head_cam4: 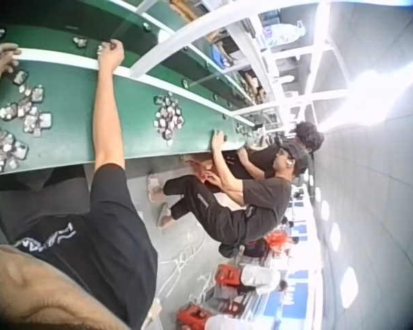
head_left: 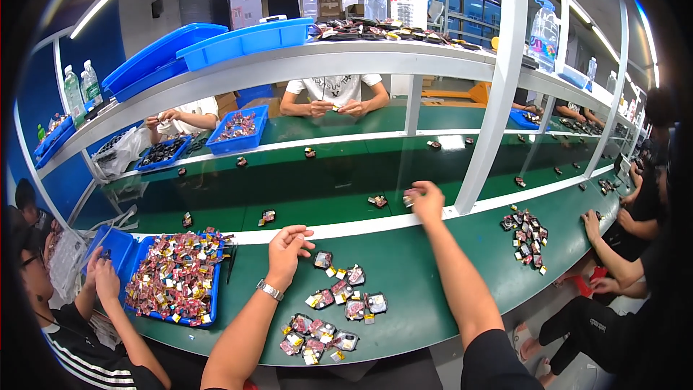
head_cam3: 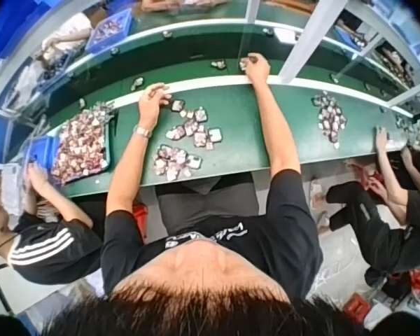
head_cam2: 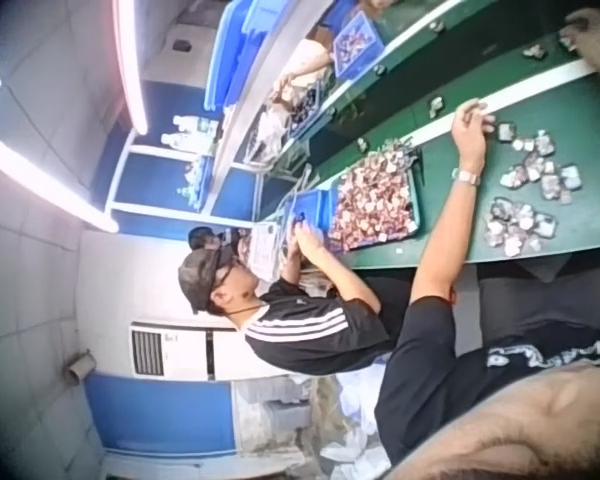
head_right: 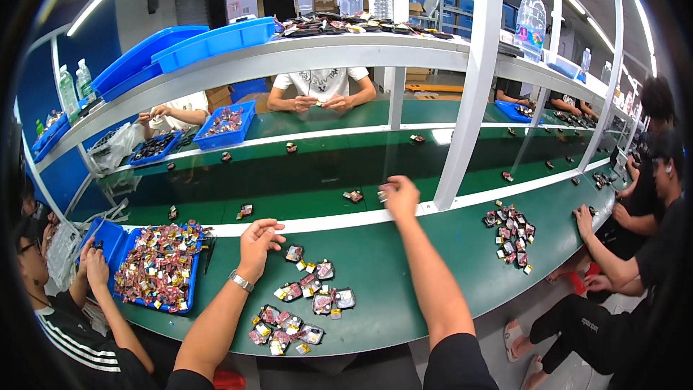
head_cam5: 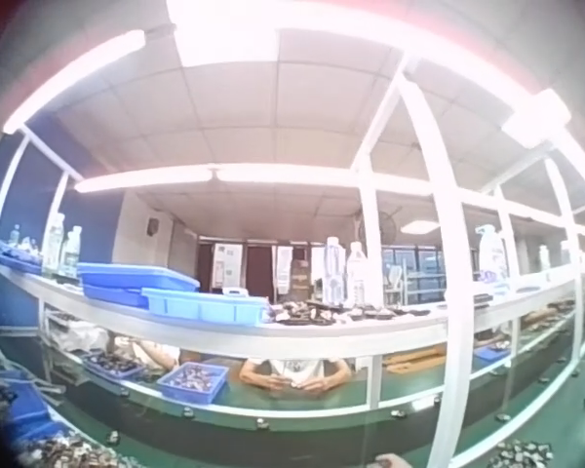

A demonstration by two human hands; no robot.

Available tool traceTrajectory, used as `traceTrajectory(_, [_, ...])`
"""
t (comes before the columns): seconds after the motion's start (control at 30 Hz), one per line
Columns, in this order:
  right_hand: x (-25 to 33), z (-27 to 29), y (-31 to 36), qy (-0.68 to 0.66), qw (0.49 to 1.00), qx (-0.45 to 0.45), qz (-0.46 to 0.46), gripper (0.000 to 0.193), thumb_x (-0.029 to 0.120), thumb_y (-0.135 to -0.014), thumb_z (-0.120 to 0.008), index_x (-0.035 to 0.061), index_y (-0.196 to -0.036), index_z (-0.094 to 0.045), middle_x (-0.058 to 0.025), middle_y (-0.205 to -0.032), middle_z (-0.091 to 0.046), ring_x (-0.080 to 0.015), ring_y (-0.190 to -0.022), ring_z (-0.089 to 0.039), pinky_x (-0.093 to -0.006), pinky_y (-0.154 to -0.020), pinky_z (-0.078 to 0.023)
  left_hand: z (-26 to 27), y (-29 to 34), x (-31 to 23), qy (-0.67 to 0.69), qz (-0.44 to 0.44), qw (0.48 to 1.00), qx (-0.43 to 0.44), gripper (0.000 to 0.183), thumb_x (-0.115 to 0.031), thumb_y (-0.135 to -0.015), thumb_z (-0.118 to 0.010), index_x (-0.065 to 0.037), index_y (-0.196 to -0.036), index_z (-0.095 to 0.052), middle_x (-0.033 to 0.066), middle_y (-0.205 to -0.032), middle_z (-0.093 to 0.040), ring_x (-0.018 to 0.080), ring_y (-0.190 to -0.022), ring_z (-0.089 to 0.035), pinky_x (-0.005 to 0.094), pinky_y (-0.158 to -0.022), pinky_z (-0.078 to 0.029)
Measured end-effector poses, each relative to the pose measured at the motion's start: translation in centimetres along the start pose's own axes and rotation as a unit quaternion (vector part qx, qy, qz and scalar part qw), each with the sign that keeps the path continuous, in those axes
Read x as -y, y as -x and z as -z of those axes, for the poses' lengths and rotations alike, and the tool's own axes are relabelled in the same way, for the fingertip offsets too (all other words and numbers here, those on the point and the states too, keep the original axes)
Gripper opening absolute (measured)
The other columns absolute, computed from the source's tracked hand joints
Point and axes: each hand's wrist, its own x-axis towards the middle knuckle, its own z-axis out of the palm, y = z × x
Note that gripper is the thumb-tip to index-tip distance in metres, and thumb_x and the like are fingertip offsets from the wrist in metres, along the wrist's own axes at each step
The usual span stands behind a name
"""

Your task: The worker is assembling small plastic and electronic components at a factory production line workstation.

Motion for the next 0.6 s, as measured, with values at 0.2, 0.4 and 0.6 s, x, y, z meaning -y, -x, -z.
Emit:
traceTrajectory(0.2, [-4.7, 2.8, -5.8, 0.196, 0.978, -0.042, -0.063, 0.025, 0.013, -0.082, -0.070, 0.0012, -0.104, -0.067, -0.0136, -0.095, -0.069, -0.0276, -0.091, -0.066, -0.0376, -0.083, -0.051, 0.4, -0.2, 1.3, -0.055, 0.008, 0.998, 0.039, 0.018, -0.003, -0.093, -0.053, 0.003, -0.108, -0.060, 0.0121, -0.103, -0.068, 0.0132, -0.078, -0.065, 0.0229, -0.063, -0.051])
traceTrajectory(0.4, [0.2, 0.0, -2.9, 0.366, 0.927, -0.021, 0.073, 0.033, 0.030, -0.087, -0.064, 0.0016, -0.104, -0.063, -0.0179, -0.110, -0.059, -0.0371, -0.106, -0.056, -0.0485, -0.088, -0.048, 1.1, 0.1, 1.3, -0.074, 0.016, 0.996, 0.039, 0.018, -0.003, -0.093, -0.053, 0.002, -0.108, -0.061, 0.0110, -0.103, -0.068, 0.0130, -0.079, -0.065, 0.0244, -0.066, -0.052])
traceTrajectory(0.6, [-1.1, -1.0, -0.5, 0.367, 0.927, 0.073, 0.041, 0.053, 0.024, -0.076, -0.074, 0.0010, -0.121, -0.057, -0.0213, -0.115, -0.061, -0.0377, -0.114, -0.054, -0.0451, -0.100, -0.043, 0.8, -0.2, 1.4, -0.084, 0.019, 0.995, 0.052, 0.018, -0.003, -0.092, -0.052, 0.001, -0.107, -0.061, 0.0097, -0.102, -0.068, 0.0129, -0.080, -0.064, 0.0244, -0.068, -0.052])
